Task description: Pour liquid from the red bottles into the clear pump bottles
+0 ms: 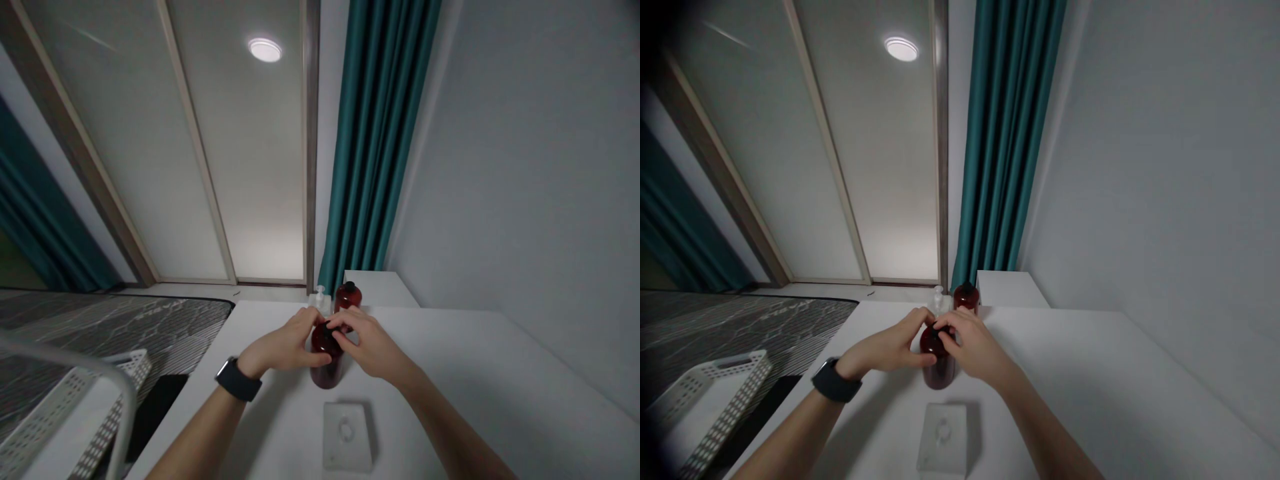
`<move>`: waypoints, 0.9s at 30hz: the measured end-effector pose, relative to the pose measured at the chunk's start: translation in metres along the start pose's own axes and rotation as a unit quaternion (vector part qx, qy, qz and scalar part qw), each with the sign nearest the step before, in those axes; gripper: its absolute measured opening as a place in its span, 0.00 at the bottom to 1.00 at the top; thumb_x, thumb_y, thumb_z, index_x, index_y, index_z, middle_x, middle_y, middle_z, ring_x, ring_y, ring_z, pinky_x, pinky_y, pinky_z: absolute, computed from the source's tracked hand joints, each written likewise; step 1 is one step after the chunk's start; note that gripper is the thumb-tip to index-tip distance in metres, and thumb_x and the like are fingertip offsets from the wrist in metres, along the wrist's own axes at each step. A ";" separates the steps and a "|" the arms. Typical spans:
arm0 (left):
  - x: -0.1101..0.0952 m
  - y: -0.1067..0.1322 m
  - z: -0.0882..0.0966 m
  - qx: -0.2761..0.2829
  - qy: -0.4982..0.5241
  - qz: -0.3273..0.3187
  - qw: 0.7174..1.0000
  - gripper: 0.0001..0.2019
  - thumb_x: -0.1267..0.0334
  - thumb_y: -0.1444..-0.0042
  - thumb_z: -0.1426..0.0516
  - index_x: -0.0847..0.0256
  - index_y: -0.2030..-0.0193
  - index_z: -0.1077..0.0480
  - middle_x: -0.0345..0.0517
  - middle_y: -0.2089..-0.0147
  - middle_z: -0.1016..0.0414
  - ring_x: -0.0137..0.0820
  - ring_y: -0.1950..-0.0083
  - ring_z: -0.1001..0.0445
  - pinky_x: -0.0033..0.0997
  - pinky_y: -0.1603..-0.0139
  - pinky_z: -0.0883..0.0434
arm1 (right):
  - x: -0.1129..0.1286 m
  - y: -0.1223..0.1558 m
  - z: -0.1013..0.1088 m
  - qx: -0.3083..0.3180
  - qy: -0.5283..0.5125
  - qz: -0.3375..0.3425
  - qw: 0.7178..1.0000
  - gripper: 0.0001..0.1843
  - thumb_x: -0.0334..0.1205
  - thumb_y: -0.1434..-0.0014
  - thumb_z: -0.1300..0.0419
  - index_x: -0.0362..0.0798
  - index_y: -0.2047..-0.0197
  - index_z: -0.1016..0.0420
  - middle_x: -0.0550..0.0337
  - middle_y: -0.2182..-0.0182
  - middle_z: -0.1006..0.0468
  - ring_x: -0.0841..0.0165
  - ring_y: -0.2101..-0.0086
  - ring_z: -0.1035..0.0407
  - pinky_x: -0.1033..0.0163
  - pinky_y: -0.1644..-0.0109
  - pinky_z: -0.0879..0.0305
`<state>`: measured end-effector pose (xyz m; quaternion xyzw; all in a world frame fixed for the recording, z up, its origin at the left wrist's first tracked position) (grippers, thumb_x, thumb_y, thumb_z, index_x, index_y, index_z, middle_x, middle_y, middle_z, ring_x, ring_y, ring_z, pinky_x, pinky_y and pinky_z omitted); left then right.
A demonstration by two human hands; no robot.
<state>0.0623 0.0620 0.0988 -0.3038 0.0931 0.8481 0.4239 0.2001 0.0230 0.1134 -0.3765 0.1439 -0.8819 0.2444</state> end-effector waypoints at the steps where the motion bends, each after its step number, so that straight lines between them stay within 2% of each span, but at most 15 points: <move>1: -0.001 0.000 0.000 0.002 -0.007 0.004 1.000 0.18 0.61 0.48 0.36 0.60 0.53 0.37 0.46 0.53 0.34 0.41 0.51 0.34 0.45 0.45 0.33 | -0.003 0.000 0.000 0.002 -0.009 -0.007 1.000 0.13 0.24 0.42 0.42 0.50 0.58 0.24 0.57 0.61 0.21 0.63 0.61 0.30 0.56 0.55 0.33; 7: -0.001 0.000 -0.001 0.006 -0.004 0.006 1.000 0.18 0.59 0.46 0.37 0.59 0.54 0.38 0.45 0.55 0.35 0.39 0.53 0.34 0.45 0.46 0.32 | -0.013 -0.001 -0.003 0.005 -0.074 -0.019 0.997 0.11 0.25 0.42 0.41 0.50 0.59 0.25 0.56 0.58 0.22 0.64 0.60 0.29 0.57 0.54 0.33; 10: 0.002 0.000 -0.002 -0.003 0.006 0.004 1.000 0.18 0.59 0.47 0.37 0.59 0.53 0.38 0.45 0.54 0.35 0.39 0.52 0.34 0.45 0.45 0.32 | -0.010 -0.001 -0.003 -0.043 -0.075 0.009 0.996 0.08 0.27 0.44 0.37 0.50 0.64 0.27 0.56 0.59 0.24 0.63 0.56 0.31 0.56 0.51 0.35; 13: 0.005 -0.001 -0.003 -0.010 0.017 0.006 1.000 0.20 0.60 0.49 0.36 0.59 0.52 0.38 0.45 0.53 0.35 0.39 0.52 0.34 0.46 0.45 0.32 | -0.007 -0.002 -0.004 -0.077 -0.061 0.027 0.995 0.07 0.29 0.42 0.36 0.50 0.68 0.29 0.58 0.63 0.26 0.63 0.58 0.32 0.55 0.51 0.37; 16: 0.007 -0.001 -0.005 -0.010 0.035 0.009 0.999 0.21 0.59 0.49 0.37 0.59 0.51 0.38 0.45 0.53 0.35 0.39 0.52 0.33 0.45 0.45 0.32 | -0.007 -0.003 -0.005 -0.060 -0.068 0.028 0.995 0.08 0.27 0.43 0.36 0.50 0.67 0.28 0.59 0.63 0.24 0.63 0.59 0.32 0.55 0.51 0.38; 22: 0.009 -0.001 -0.007 0.002 0.058 0.015 0.998 0.22 0.56 0.49 0.37 0.60 0.50 0.38 0.46 0.52 0.34 0.40 0.51 0.32 0.47 0.45 0.32 | -0.016 -0.004 -0.002 -0.009 -0.115 -0.009 0.993 0.09 0.25 0.43 0.39 0.50 0.64 0.25 0.57 0.57 0.19 0.63 0.58 0.30 0.58 0.56 0.37; 27: 0.008 0.000 -0.006 0.009 0.057 0.029 0.998 0.23 0.54 0.49 0.37 0.60 0.50 0.39 0.47 0.52 0.34 0.41 0.51 0.31 0.48 0.45 0.32 | -0.018 -0.004 -0.001 0.023 -0.144 -0.034 0.989 0.09 0.27 0.41 0.40 0.51 0.62 0.25 0.56 0.53 0.19 0.63 0.54 0.28 0.57 0.53 0.36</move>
Point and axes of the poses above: each hand's wrist, its own y-axis away from the middle knuckle, its own z-axis out of the back of the hand, x = y × z, the point moved 6 cm from there along -y, towards the middle knuckle
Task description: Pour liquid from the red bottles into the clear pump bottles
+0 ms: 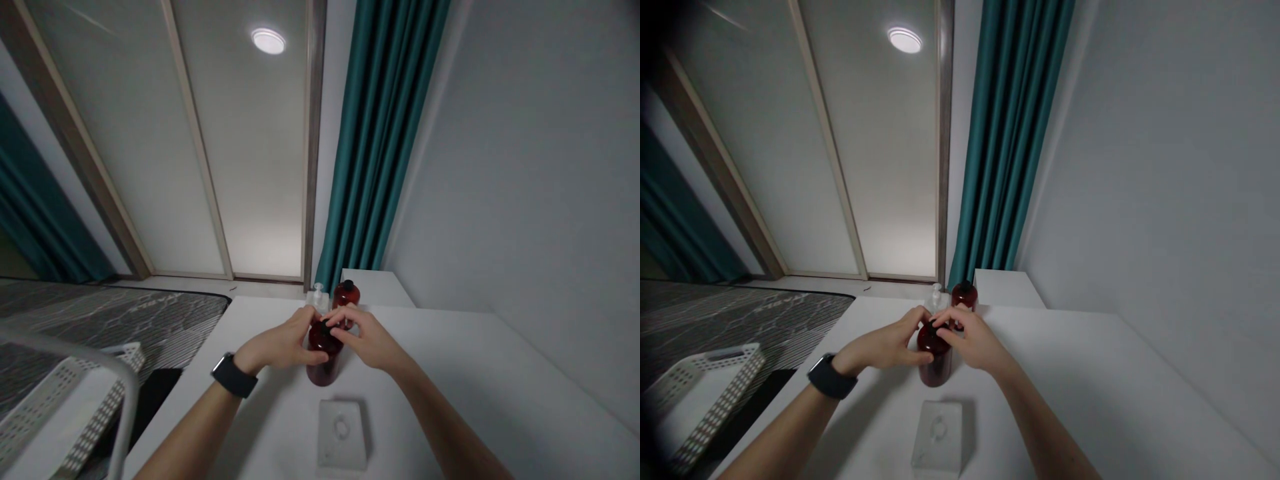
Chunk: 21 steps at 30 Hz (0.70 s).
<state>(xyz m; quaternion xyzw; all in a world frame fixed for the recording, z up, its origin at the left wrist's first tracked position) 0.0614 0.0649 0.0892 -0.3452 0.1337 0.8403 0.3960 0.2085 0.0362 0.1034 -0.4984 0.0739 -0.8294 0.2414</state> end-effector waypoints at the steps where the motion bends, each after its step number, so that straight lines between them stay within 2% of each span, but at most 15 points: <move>1: -0.001 0.000 0.000 0.001 0.001 0.002 1.000 0.23 0.54 0.49 0.37 0.60 0.50 0.39 0.46 0.52 0.34 0.41 0.52 0.31 0.47 0.45 0.32 | 0.000 0.000 0.000 0.003 0.000 -0.001 1.000 0.09 0.27 0.41 0.40 0.51 0.61 0.25 0.56 0.52 0.19 0.63 0.54 0.28 0.57 0.53 0.36; 5: -0.003 0.001 0.000 -0.004 0.006 -0.002 1.000 0.22 0.57 0.49 0.37 0.59 0.51 0.38 0.45 0.54 0.34 0.39 0.52 0.32 0.45 0.45 0.32 | 0.006 0.003 -0.001 -0.020 0.031 0.035 0.999 0.09 0.27 0.41 0.40 0.51 0.62 0.26 0.56 0.54 0.20 0.63 0.54 0.29 0.55 0.52 0.36; 9: -0.002 0.000 0.000 -0.007 0.011 -0.003 1.000 0.23 0.59 0.50 0.36 0.60 0.49 0.39 0.46 0.52 0.34 0.39 0.52 0.32 0.46 0.44 0.32 | 0.014 0.006 -0.004 -0.059 0.091 0.089 0.990 0.06 0.29 0.41 0.36 0.51 0.64 0.27 0.58 0.59 0.23 0.62 0.55 0.31 0.53 0.47 0.38; 12: -0.002 0.000 0.001 -0.010 0.015 -0.004 1.000 0.22 0.59 0.50 0.36 0.60 0.51 0.38 0.45 0.53 0.34 0.39 0.52 0.32 0.45 0.45 0.32 | 0.014 0.005 -0.004 -0.064 0.100 0.081 0.990 0.06 0.29 0.41 0.37 0.50 0.66 0.27 0.58 0.61 0.22 0.62 0.58 0.31 0.53 0.49 0.38; 18: 0.000 -0.001 0.000 -0.002 0.015 0.002 1.000 0.23 0.56 0.49 0.36 0.60 0.51 0.39 0.45 0.53 0.33 0.39 0.52 0.31 0.47 0.45 0.32 | 0.008 0.002 -0.002 -0.018 0.050 0.037 0.998 0.08 0.27 0.40 0.42 0.51 0.62 0.26 0.56 0.54 0.19 0.62 0.54 0.30 0.53 0.51 0.34; 21: -0.001 0.000 0.001 -0.002 0.019 0.000 1.000 0.23 0.56 0.49 0.36 0.60 0.50 0.39 0.45 0.52 0.32 0.39 0.52 0.31 0.47 0.45 0.31 | 0.008 0.002 -0.002 -0.006 0.042 0.028 0.999 0.09 0.27 0.40 0.43 0.51 0.62 0.27 0.56 0.54 0.20 0.62 0.54 0.29 0.55 0.53 0.34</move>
Point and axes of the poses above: each hand's wrist, its own y-axis away from the middle knuckle, its own z-axis out of the back of the hand, x = y × z, the point moved 6 cm from there along -y, towards the middle knuckle
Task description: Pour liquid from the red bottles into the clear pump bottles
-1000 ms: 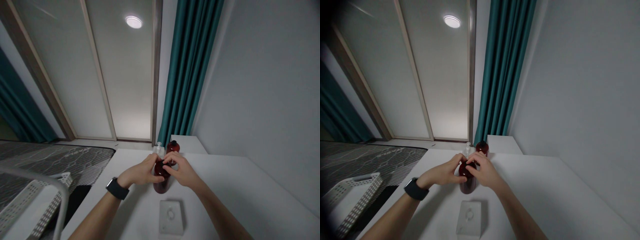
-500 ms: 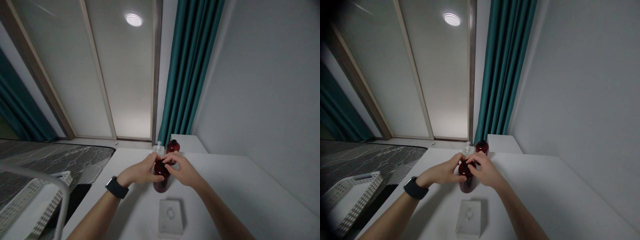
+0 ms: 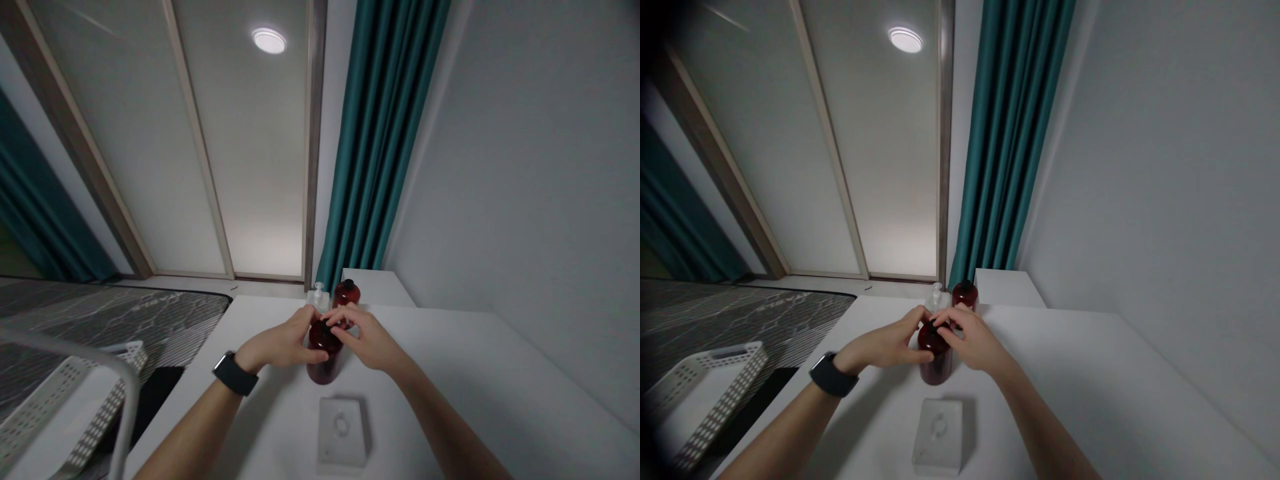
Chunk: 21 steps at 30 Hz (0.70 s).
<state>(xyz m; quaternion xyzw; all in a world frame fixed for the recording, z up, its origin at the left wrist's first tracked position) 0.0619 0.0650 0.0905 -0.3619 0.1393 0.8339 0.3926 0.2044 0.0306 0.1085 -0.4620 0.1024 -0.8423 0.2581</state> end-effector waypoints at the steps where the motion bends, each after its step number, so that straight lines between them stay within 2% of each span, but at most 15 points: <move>1: 0.000 0.000 0.000 0.000 0.000 -0.002 1.000 0.23 0.56 0.49 0.36 0.60 0.50 0.39 0.46 0.52 0.32 0.39 0.52 0.31 0.46 0.45 0.31 | 0.001 0.000 0.000 -0.001 0.007 -0.001 1.000 0.08 0.27 0.40 0.42 0.50 0.62 0.27 0.56 0.56 0.20 0.63 0.56 0.29 0.56 0.54 0.34; 5: -0.001 0.000 0.000 0.003 -0.005 -0.006 1.000 0.22 0.58 0.49 0.37 0.60 0.50 0.38 0.46 0.52 0.32 0.40 0.51 0.31 0.46 0.44 0.32 | 0.005 0.001 0.002 0.000 0.045 0.003 0.999 0.09 0.28 0.43 0.39 0.50 0.61 0.27 0.59 0.62 0.25 0.65 0.61 0.32 0.59 0.56 0.35; 9: 0.003 0.001 0.000 0.007 0.002 0.011 1.000 0.25 0.56 0.49 0.36 0.62 0.49 0.39 0.48 0.51 0.31 0.42 0.50 0.30 0.47 0.45 0.32 | 0.005 0.003 0.009 -0.020 0.053 -0.005 0.998 0.09 0.29 0.40 0.42 0.50 0.58 0.26 0.60 0.65 0.27 0.66 0.63 0.32 0.60 0.57 0.35; 12: 0.003 0.002 0.000 0.004 0.006 0.011 1.000 0.25 0.57 0.50 0.36 0.60 0.49 0.39 0.48 0.51 0.30 0.42 0.50 0.30 0.47 0.45 0.32 | 0.006 0.003 0.013 -0.041 0.049 -0.001 0.998 0.11 0.30 0.37 0.46 0.50 0.55 0.26 0.58 0.62 0.25 0.66 0.63 0.31 0.59 0.56 0.34; 15: 0.003 0.002 0.001 0.002 0.007 0.006 1.000 0.24 0.57 0.50 0.36 0.59 0.49 0.39 0.48 0.50 0.30 0.42 0.49 0.30 0.47 0.44 0.32 | 0.006 0.003 0.011 -0.032 0.025 -0.009 0.999 0.14 0.31 0.36 0.47 0.52 0.50 0.27 0.57 0.56 0.22 0.65 0.59 0.28 0.58 0.53 0.32; 21: 0.002 0.001 0.001 0.006 0.000 0.009 1.000 0.25 0.56 0.49 0.36 0.60 0.48 0.39 0.48 0.50 0.30 0.42 0.49 0.29 0.46 0.44 0.31 | 0.004 0.003 0.012 -0.058 0.011 -0.020 0.998 0.13 0.32 0.36 0.46 0.51 0.52 0.25 0.57 0.61 0.21 0.65 0.61 0.27 0.59 0.56 0.30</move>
Point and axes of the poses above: each hand's wrist, its own y-axis away from the middle knuckle, its own z-axis out of the back of the hand, x = y × z, the point moved 6 cm from there along -y, towards the middle knuckle
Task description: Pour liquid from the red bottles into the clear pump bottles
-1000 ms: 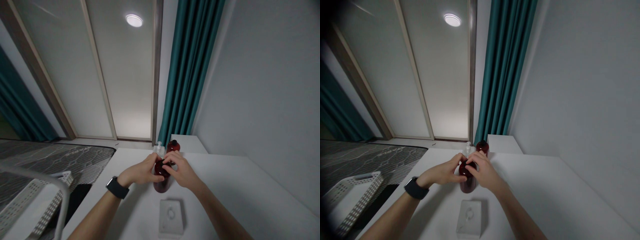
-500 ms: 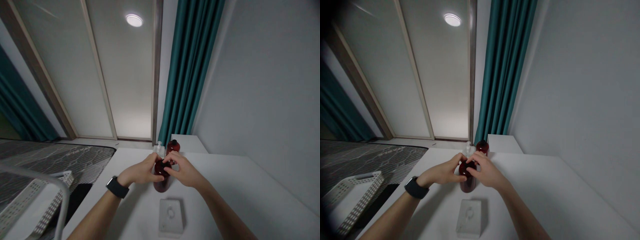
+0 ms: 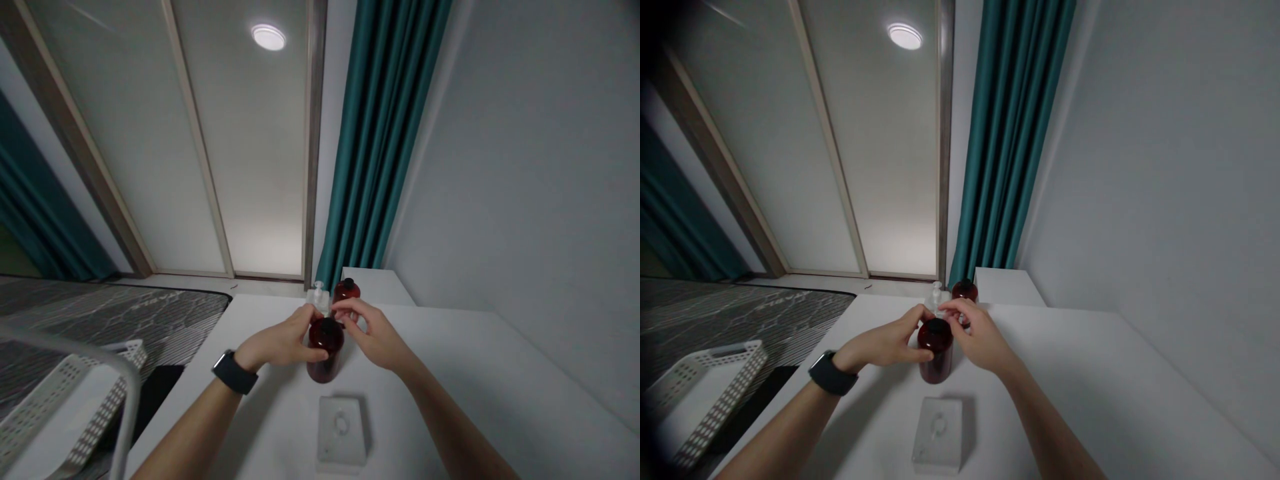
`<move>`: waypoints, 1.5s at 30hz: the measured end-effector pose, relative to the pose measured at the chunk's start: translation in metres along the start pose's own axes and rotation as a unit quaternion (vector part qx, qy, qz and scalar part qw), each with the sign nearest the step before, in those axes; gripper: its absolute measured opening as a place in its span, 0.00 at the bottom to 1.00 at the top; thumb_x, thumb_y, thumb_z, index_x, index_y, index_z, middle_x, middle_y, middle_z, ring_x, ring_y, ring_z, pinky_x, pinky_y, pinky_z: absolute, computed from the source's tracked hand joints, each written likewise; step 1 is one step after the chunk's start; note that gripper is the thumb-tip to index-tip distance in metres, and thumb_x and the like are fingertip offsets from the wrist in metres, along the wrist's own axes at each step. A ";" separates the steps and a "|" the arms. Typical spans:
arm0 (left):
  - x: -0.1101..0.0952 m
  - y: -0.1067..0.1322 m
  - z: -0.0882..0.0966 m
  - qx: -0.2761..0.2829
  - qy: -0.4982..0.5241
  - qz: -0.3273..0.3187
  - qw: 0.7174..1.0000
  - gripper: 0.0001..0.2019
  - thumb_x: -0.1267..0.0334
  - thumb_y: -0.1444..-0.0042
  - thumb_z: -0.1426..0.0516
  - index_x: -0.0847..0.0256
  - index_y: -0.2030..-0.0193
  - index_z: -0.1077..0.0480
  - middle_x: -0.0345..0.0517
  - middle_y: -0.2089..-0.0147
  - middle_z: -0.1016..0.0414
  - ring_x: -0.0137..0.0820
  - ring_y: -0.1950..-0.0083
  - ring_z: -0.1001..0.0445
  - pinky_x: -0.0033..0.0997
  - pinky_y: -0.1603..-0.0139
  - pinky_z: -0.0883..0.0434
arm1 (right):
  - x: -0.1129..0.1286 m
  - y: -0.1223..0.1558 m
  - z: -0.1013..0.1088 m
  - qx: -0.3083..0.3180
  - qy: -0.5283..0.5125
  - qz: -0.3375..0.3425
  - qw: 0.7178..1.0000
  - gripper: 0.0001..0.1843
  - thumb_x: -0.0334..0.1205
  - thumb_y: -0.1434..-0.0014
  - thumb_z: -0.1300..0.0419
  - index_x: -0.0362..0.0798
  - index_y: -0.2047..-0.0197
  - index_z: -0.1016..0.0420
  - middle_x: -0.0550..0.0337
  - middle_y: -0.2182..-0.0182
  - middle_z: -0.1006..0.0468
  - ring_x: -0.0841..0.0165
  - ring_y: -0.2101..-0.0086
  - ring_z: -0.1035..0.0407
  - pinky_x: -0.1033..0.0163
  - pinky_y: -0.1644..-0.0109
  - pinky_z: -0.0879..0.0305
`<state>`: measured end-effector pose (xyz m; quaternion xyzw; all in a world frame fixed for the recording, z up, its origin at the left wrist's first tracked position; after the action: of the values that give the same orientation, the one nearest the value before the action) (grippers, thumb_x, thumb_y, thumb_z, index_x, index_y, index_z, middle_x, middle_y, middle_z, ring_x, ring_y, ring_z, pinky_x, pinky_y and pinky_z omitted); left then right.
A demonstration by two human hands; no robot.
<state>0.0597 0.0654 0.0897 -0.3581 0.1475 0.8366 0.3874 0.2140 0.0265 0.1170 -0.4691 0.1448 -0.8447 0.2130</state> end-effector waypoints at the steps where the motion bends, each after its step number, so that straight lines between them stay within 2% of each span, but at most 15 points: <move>1: 0.000 0.000 0.000 -0.001 0.000 -0.002 1.000 0.25 0.56 0.49 0.36 0.59 0.48 0.39 0.47 0.50 0.30 0.42 0.49 0.29 0.46 0.45 0.31 | 0.000 0.000 -0.001 0.002 -0.003 0.001 1.000 0.13 0.32 0.36 0.47 0.51 0.52 0.25 0.56 0.59 0.21 0.65 0.59 0.27 0.59 0.55 0.30; 3: -0.001 0.000 0.000 -0.003 0.001 -0.007 1.000 0.24 0.56 0.49 0.36 0.59 0.48 0.39 0.47 0.50 0.30 0.41 0.49 0.30 0.45 0.45 0.31 | -0.001 0.000 -0.002 0.007 -0.009 0.000 1.000 0.13 0.33 0.36 0.46 0.52 0.52 0.25 0.56 0.56 0.21 0.64 0.56 0.27 0.59 0.53 0.30; 7: -0.001 0.001 0.001 -0.003 -0.001 -0.007 1.000 0.24 0.56 0.49 0.36 0.59 0.49 0.39 0.46 0.51 0.30 0.41 0.50 0.30 0.45 0.45 0.31 | -0.004 0.000 -0.001 -0.004 -0.002 0.002 1.000 0.12 0.33 0.36 0.46 0.51 0.52 0.25 0.59 0.64 0.25 0.66 0.63 0.29 0.60 0.57 0.31; 9: -0.001 0.001 0.000 -0.001 -0.001 -0.005 1.000 0.24 0.56 0.49 0.36 0.59 0.49 0.39 0.46 0.51 0.31 0.41 0.50 0.30 0.46 0.45 0.31 | -0.004 0.000 -0.003 0.005 0.007 0.012 1.000 0.14 0.31 0.36 0.47 0.51 0.51 0.25 0.59 0.64 0.29 0.67 0.64 0.31 0.61 0.58 0.32; 14: -0.001 0.001 0.000 -0.010 -0.009 -0.005 1.000 0.24 0.55 0.49 0.36 0.59 0.49 0.39 0.46 0.52 0.31 0.41 0.51 0.30 0.46 0.46 0.31 | -0.005 0.005 -0.013 0.063 0.028 0.010 0.998 0.18 0.28 0.40 0.44 0.52 0.49 0.27 0.59 0.59 0.31 0.66 0.58 0.32 0.58 0.50 0.34; 19: -0.001 0.000 -0.001 -0.018 -0.037 -0.021 0.999 0.23 0.53 0.48 0.36 0.59 0.50 0.39 0.47 0.51 0.32 0.41 0.50 0.31 0.46 0.45 0.31 | -0.014 0.005 -0.014 0.065 0.034 -0.012 0.997 0.12 0.29 0.43 0.41 0.51 0.56 0.30 0.60 0.58 0.32 0.65 0.58 0.33 0.57 0.51 0.34; 24: -0.006 0.002 0.006 -0.024 -0.084 -0.034 0.996 0.23 0.51 0.49 0.35 0.59 0.51 0.36 0.49 0.51 0.34 0.43 0.50 0.33 0.48 0.45 0.32 | -0.022 0.006 -0.013 0.108 0.000 -0.003 0.994 0.19 0.30 0.44 0.37 0.52 0.49 0.33 0.58 0.53 0.29 0.62 0.50 0.33 0.56 0.48 0.35; 27: -0.018 0.005 0.014 -0.051 -0.077 -0.070 0.993 0.19 0.50 0.43 0.38 0.58 0.51 0.36 0.48 0.51 0.34 0.42 0.49 0.33 0.44 0.45 0.33 | -0.024 0.008 -0.013 0.134 0.001 -0.011 0.991 0.20 0.32 0.44 0.35 0.51 0.50 0.33 0.58 0.53 0.27 0.61 0.50 0.33 0.53 0.45 0.36; 30: -0.030 0.005 0.017 -0.100 -0.095 -0.096 0.986 0.11 0.54 0.38 0.41 0.57 0.57 0.35 0.46 0.54 0.32 0.39 0.52 0.33 0.39 0.49 0.33 | -0.026 0.011 -0.017 0.146 -0.007 -0.023 0.989 0.24 0.34 0.47 0.32 0.51 0.49 0.35 0.56 0.49 0.29 0.60 0.48 0.33 0.50 0.42 0.37; 35: -0.032 -0.002 0.011 -0.134 -0.151 -0.078 0.976 0.10 0.57 0.39 0.40 0.58 0.64 0.36 0.42 0.62 0.32 0.36 0.61 0.33 0.34 0.61 0.36 | -0.035 0.014 -0.030 0.126 -0.056 -0.066 0.988 0.35 0.36 0.53 0.27 0.53 0.47 0.41 0.55 0.47 0.30 0.59 0.47 0.32 0.49 0.40 0.37; 39: -0.031 -0.004 0.011 -0.155 -0.175 -0.068 0.970 0.12 0.55 0.41 0.38 0.58 0.65 0.35 0.41 0.65 0.32 0.35 0.64 0.33 0.33 0.63 0.37 | -0.036 0.012 -0.035 0.104 -0.082 -0.071 0.989 0.41 0.36 0.56 0.25 0.54 0.43 0.43 0.52 0.44 0.30 0.59 0.43 0.33 0.49 0.38 0.39; 42: -0.030 -0.003 0.014 -0.181 -0.158 -0.060 0.969 0.13 0.56 0.43 0.36 0.58 0.65 0.35 0.38 0.67 0.33 0.33 0.66 0.33 0.31 0.65 0.38 | -0.031 0.010 -0.031 0.081 -0.053 -0.081 0.992 0.46 0.36 0.57 0.24 0.54 0.40 0.44 0.50 0.42 0.30 0.57 0.42 0.34 0.48 0.37 0.40; 45: -0.032 -0.002 0.016 -0.211 -0.146 -0.057 0.965 0.14 0.56 0.44 0.35 0.58 0.67 0.36 0.35 0.69 0.34 0.31 0.69 0.35 0.29 0.67 0.40 | -0.022 0.009 -0.024 0.064 0.001 -0.081 0.995 0.46 0.36 0.57 0.25 0.53 0.39 0.44 0.49 0.41 0.30 0.56 0.42 0.34 0.47 0.37 0.40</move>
<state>0.0676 0.0574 0.1234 -0.3138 -0.1113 0.8683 0.3678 0.2059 0.0306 0.0846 -0.4641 0.0519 -0.8671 0.1733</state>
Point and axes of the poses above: each hand's wrist, its own y-axis away from the middle knuckle, its own z-axis out of the back of the hand, x = y × z, the point moved 6 cm from there along -y, towards the middle knuckle
